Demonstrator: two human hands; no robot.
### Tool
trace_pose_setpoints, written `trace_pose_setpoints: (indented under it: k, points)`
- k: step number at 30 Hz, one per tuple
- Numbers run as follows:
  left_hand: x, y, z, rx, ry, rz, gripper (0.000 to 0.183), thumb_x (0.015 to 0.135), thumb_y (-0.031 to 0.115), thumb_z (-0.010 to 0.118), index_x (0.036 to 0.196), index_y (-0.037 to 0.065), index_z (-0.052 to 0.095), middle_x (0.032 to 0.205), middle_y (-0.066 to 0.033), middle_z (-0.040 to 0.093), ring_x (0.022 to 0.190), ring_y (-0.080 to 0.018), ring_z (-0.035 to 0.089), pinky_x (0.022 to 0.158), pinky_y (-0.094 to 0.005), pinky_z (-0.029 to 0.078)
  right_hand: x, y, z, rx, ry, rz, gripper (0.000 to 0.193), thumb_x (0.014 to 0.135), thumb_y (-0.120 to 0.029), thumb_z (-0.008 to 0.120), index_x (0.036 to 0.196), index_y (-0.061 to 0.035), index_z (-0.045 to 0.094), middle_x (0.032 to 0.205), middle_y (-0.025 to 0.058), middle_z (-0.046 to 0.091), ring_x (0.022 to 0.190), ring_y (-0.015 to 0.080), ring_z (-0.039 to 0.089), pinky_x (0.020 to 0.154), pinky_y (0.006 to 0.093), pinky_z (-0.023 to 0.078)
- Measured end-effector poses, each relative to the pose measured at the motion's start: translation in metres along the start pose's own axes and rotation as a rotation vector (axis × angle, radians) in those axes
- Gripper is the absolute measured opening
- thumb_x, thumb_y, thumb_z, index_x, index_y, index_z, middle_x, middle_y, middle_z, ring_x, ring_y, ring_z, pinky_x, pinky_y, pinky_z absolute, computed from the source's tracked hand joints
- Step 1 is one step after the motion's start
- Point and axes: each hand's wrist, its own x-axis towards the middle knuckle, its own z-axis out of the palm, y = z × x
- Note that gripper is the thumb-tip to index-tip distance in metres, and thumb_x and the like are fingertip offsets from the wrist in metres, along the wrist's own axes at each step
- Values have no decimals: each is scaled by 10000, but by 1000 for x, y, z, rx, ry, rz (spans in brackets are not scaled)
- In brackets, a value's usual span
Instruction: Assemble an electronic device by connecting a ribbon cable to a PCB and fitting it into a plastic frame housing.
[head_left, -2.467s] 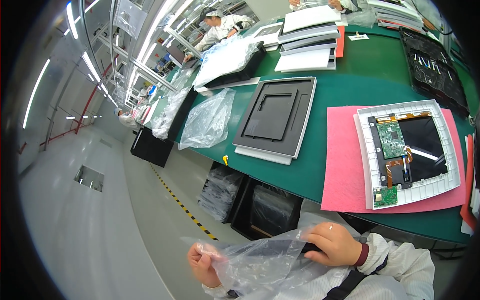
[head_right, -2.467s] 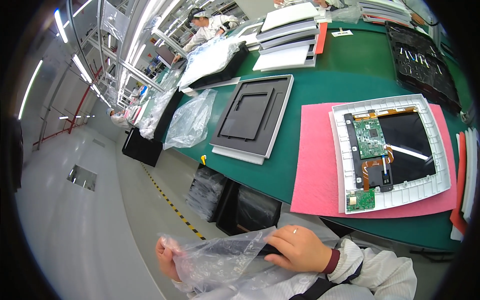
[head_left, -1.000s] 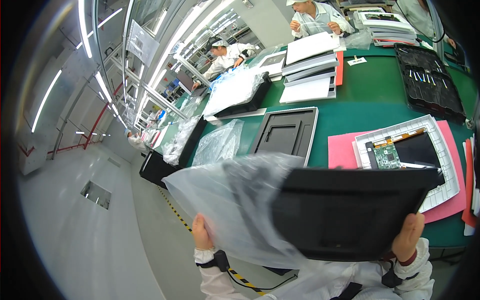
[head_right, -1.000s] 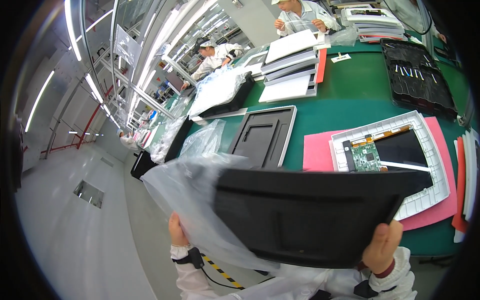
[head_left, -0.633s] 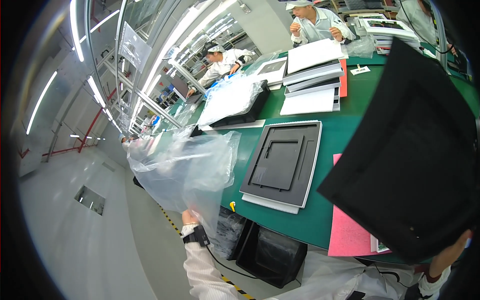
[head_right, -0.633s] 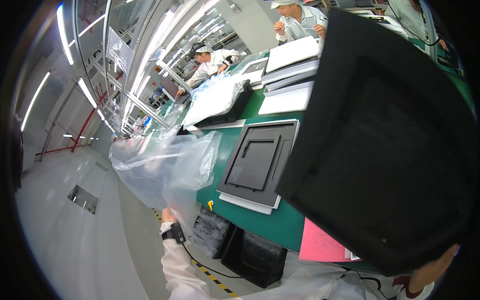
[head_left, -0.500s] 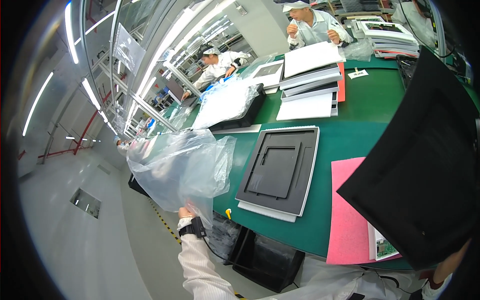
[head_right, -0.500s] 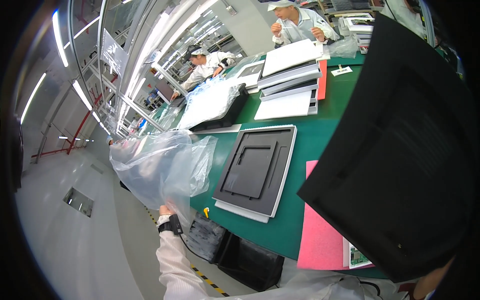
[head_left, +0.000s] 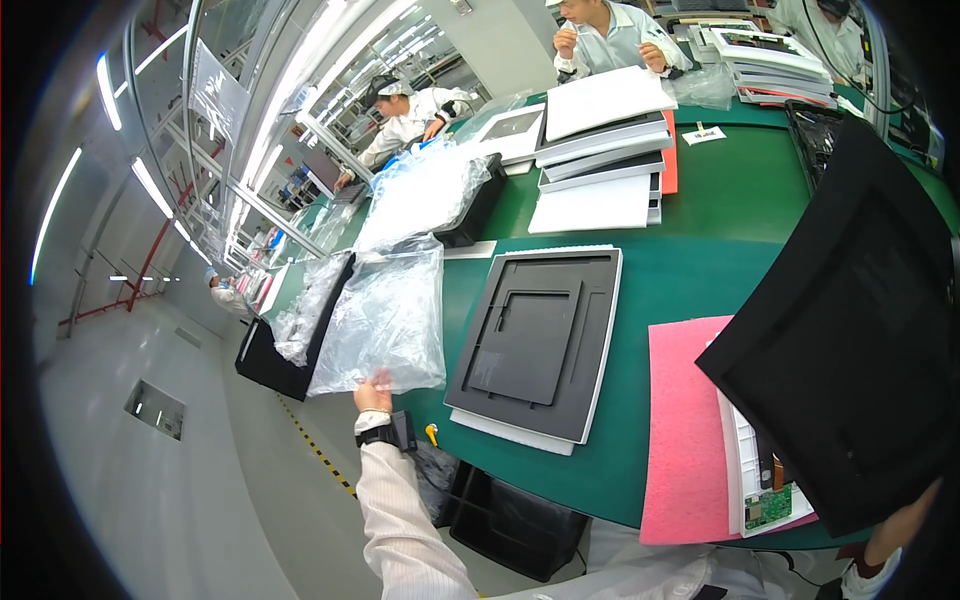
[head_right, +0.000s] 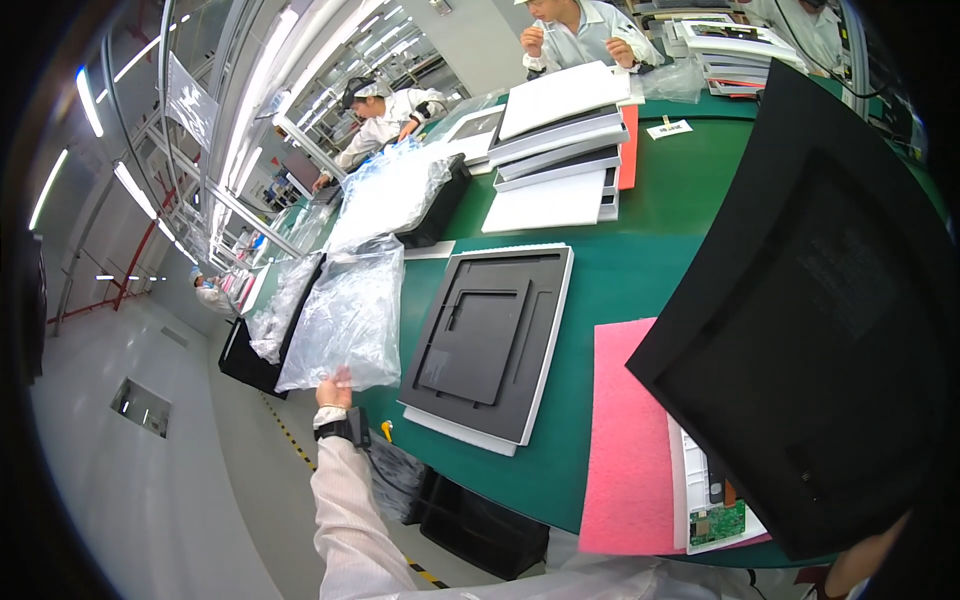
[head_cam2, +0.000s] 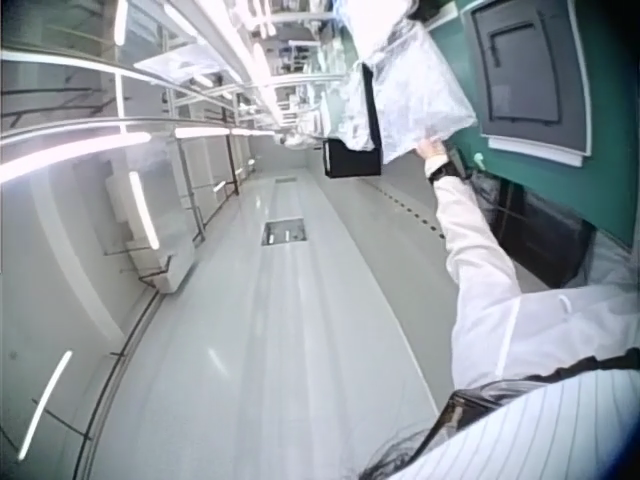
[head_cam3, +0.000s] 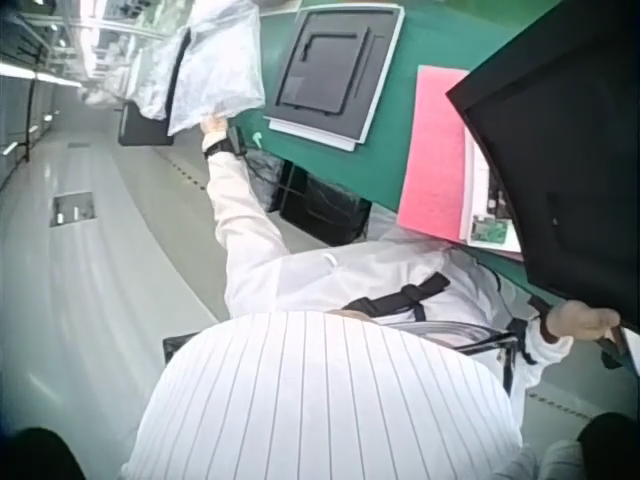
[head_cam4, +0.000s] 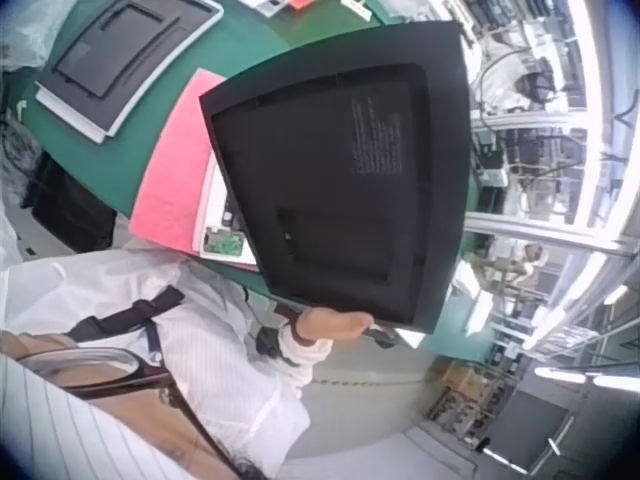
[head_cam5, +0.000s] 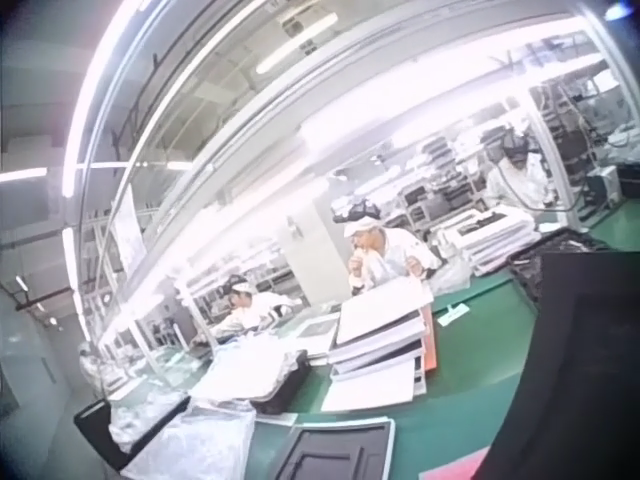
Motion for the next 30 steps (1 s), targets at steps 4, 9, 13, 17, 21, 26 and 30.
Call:
trace_pose_setpoints:
  k: [4, 9, 13, 17, 21, 26, 30]
  points:
    - [4, 129, -80, 84, -205, 278, 368, 1023, 238, 438, 1246, -53, 457, 1182, -190, 577, 1103, -291, 579, 993, -405, 463, 14, -80, 80, -57, -118, -29, 447, 1067, -286, 268, 1337, 56, 369, 1338, 220, 414, 1212, 333, 369, 1059, 383, 314]
    - [-50, 96, -41, 545, 66, 412, 869, 915, 177, 628, 1544, 56, 41, 1580, -163, 155, 1404, -297, 286, 1159, -447, 217, 44, -174, 78, 323, -122, 360, 476, 1074, -198, 282, 1476, 56, 298, 1479, 207, 382, 1366, 328, 382, 1144, 379, 277]
    - [-157, 91, 27, 782, -386, 347, 624, 964, 170, 554, 1505, 70, 259, 1549, -134, 275, 1435, -284, 250, 1159, -393, 210, 67, -228, 110, 602, -15, 484, 519, 1068, -332, 350, 1416, 48, 413, 1427, 149, 457, 1300, 238, 443, 1104, 336, 319]
    - [-308, 93, 94, 869, -755, 342, 487, 939, 147, 551, 1405, 74, 429, 1548, -112, 299, 1423, -295, 285, 1145, -407, 229, 81, -264, 130, 755, -185, 660, 537, 1043, -404, 413, 1330, 43, 492, 1334, 109, 548, 1178, 181, 526, 1030, 297, 383]
    - [-432, 87, 151, 915, -1154, 374, 411, 908, 183, 599, 1289, 47, 523, 1496, -161, 360, 1340, -270, 392, 1041, -379, 350, 92, -270, 136, 935, -278, 699, 591, 1018, -445, 449, 1376, 26, 437, 1382, 120, 511, 1218, 228, 512, 1056, 329, 383]
    - [-490, 68, 173, 732, -1503, 372, 383, 882, 102, 630, 1251, 34, 553, 1391, -175, 479, 1265, -294, 480, 1011, -396, 404, 104, -258, 128, 1166, -505, 913, 575, 1033, -444, 385, 1389, 6, 425, 1375, 140, 519, 1184, 260, 554, 1023, 360, 442]
    - [-521, 62, 203, 636, -1669, 422, 357, 890, 73, 630, 1237, 28, 559, 1349, -169, 516, 1233, -305, 512, 1015, -409, 419, 100, -231, 115, 1693, -952, 985, 505, 1024, -458, 377, 1281, -53, 536, 1139, 128, 660, 968, 258, 668, 908, 394, 536]
